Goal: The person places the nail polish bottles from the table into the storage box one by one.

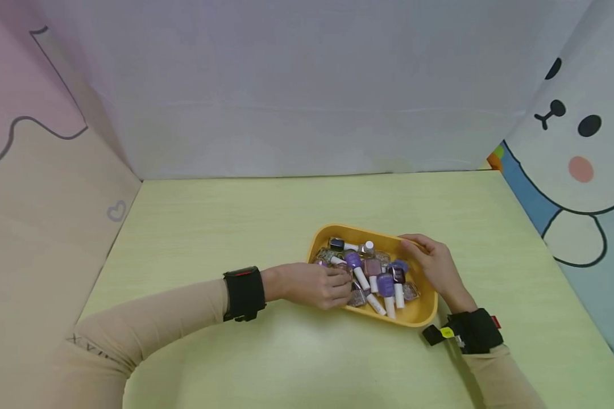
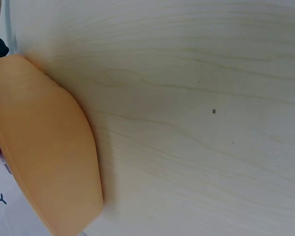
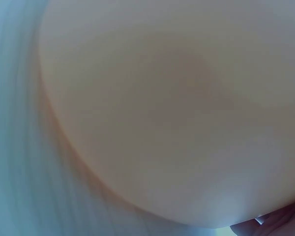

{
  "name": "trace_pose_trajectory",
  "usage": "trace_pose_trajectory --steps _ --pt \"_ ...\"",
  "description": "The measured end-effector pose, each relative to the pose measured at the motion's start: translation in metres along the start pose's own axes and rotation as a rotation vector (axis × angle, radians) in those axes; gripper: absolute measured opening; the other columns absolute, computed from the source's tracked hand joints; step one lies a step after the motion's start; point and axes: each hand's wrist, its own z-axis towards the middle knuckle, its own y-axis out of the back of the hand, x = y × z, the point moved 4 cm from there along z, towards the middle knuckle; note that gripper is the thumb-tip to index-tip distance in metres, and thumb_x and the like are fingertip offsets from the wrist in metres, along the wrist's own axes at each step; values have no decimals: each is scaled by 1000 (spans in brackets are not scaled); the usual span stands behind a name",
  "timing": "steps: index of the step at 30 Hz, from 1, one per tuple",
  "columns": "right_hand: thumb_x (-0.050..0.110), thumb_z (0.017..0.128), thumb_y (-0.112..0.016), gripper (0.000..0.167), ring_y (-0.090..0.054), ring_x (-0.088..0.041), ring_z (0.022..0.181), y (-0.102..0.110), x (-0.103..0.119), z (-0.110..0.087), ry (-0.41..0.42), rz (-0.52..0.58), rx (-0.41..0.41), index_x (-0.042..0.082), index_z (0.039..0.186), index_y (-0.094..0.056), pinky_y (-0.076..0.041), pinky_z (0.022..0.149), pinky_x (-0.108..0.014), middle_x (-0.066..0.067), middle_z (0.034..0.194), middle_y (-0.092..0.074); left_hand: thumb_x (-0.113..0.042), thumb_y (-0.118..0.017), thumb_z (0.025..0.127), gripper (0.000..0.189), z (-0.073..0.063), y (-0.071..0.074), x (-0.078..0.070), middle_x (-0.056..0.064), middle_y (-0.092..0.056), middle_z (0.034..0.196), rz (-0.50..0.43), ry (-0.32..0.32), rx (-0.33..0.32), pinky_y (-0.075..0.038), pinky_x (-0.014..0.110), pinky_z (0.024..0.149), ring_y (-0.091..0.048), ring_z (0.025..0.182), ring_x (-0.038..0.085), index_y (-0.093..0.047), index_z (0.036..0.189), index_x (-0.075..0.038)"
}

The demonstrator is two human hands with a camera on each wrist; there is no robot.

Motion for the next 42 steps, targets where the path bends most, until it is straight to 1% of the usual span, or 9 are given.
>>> trace_pose_trajectory --steps 8,15,21,25,32,35,37,39,42 --pt "39 108 -54 44 -61 6 102 1 -1 1 1 8 -1 4 131 -68 -48 89 -7 -17 124 -72 -8 -48 109 27 3 -1 0 -3 -69 123 12 -43 -8 -51 30 109 -66 118 14 -67 125 -18" --pt "39 108 -54 44 -62 4 103 1 -1 1 -2 13 7 4 131 -68 -48 89 -7 -17 125 -71 -10 -49 109 27 6 -3 -1 -4 -66 126 -10 -67 44 -53 25 105 -63 119 10 -65 128 -18" --pt "40 108 -53 45 -63 -1 106 1 -1 1 -7 11 9 4 132 -68 -48 90 -6 -17 127 -71 -9 -49 109 29 5 -4 -1 -4 -65 130 -29 -48 50 -53 23 104 -60 123 10 -63 132 -19" --pt "40 108 -53 46 -62 2 104 0 -1 0 -14 15 11 3 132 -67 -48 90 -6 -18 127 -70 -9 -49 109 32 5 -5 -2 -5 -64 133 -42 -26 44 -54 22 101 -60 123 9 -62 136 -19" --pt "42 108 -53 48 -62 0 105 1 1 -1 -21 13 9 4 132 -67 -48 90 -6 -18 127 -70 -12 -48 110 39 3 -4 0 -3 -61 144 -77 0 80 -53 23 102 -58 131 12 -56 147 -20" --pt "42 108 -53 48 -62 0 105 1 0 -1 -26 10 10 4 132 -67 -47 90 -6 -17 127 -70 -11 -49 109 38 1 -3 0 -3 -61 142 -76 10 55 -53 23 103 -58 131 13 -57 146 -20" --pt "42 108 -53 48 -61 1 105 1 0 -2 -26 11 13 4 133 -67 -47 90 -6 -17 128 -70 -13 -49 109 36 -1 -3 1 -3 -63 139 -75 31 13 -53 23 103 -60 128 12 -60 143 -20" --pt "42 108 -53 47 -61 2 105 1 0 -1 -24 18 17 4 133 -67 -47 91 -6 -17 128 -70 -15 -51 110 34 -4 -3 3 -4 -65 136 -74 65 -34 -53 23 102 -61 125 11 -62 141 -19" --pt "42 108 -53 47 -61 4 105 1 0 0 -21 24 21 4 133 -67 -48 91 -7 -18 128 -70 -17 -56 108 32 -12 -5 9 -4 -67 133 -91 158 -92 -53 24 104 -63 122 11 -64 139 -17"
